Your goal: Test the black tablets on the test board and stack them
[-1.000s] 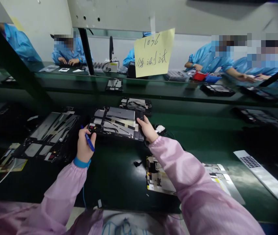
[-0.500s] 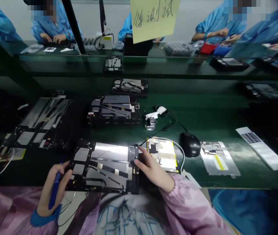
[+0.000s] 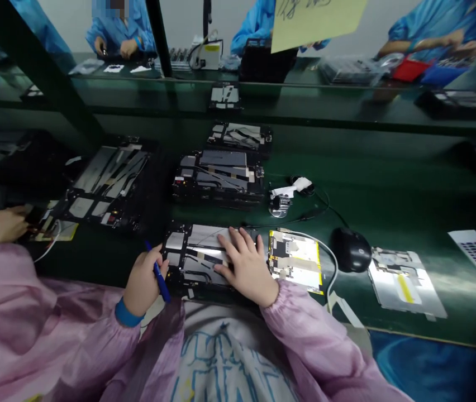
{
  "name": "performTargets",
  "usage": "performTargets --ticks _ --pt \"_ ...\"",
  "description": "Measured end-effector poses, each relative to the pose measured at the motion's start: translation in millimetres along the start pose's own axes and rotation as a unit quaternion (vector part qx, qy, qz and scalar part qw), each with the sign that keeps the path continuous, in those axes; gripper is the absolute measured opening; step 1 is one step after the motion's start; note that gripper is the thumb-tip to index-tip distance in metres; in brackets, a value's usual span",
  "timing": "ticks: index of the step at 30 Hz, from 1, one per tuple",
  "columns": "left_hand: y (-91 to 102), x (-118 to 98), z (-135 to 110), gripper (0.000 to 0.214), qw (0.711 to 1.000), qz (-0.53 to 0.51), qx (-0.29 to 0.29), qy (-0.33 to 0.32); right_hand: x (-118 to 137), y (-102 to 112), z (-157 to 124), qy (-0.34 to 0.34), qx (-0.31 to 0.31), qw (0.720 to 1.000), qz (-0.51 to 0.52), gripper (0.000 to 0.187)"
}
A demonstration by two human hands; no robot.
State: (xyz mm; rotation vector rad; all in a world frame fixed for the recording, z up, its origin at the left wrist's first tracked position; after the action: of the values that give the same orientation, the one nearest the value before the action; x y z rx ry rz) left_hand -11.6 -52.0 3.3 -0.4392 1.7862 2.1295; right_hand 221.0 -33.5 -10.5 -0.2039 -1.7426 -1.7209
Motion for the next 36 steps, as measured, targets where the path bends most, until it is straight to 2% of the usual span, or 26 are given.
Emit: performTargets --ticks 6,12,15,18,21,23,30,33,36 --pt "-0.5 -8 1 0.015 0.999 0.038 -0.005 -0.031 -11 -1 -5 -0.03 -0.055 0.998 0.0 0.035" --pt "3.3 -14 4 0.016 0.998 0.052 0.004 -0.03 -27 -1 -17 -0.022 -0.119 0.983 0.14 0.019" --pt "5.4 -11 8 0.013 0.999 0.048 0.013 -0.004 -26 -2 -19 -0.013 -0.114 0.982 0.147 0.016" --pt "4.3 -7 12 0.01 0.997 0.062 0.035 0.026 -18 -4 -18 0.013 -0.078 0.988 0.131 0.009" --pt "2.0 -5 16 0.013 0.995 0.08 0.055 0.036 -13 -5 -16 0.026 -0.063 0.99 0.12 0.014" --pt "2.6 -7 18 0.018 0.994 0.083 0.056 0.035 -13 -3 -16 0.023 -0.071 0.989 0.125 0.009" --pt "27.5 -24 24 0.024 0.998 0.051 -0.013 0.043 -22 8 -22 0.051 -0.125 0.961 0.241 0.002" --pt "30.7 -26 32 0.026 0.997 0.046 0.002 0.059 -24 14 -24 0.077 -0.143 0.944 0.286 0.005" --pt "26.9 -23 39 0.028 0.995 0.046 0.047 0.071 -20 15 -22 0.085 -0.14 0.945 0.282 0.005"
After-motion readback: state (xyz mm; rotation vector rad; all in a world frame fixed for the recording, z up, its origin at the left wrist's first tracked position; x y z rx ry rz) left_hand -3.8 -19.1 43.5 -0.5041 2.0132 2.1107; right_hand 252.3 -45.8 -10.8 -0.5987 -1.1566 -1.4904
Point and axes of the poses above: each hand's wrist, its own z-axis towards the middle knuckle, its own y-axis out of the back of the hand, x = y × z, the point moved 7 cm from there along z, towards the middle knuckle, and after that the axes turned 9 degrees about z, right-handed, at the moved point
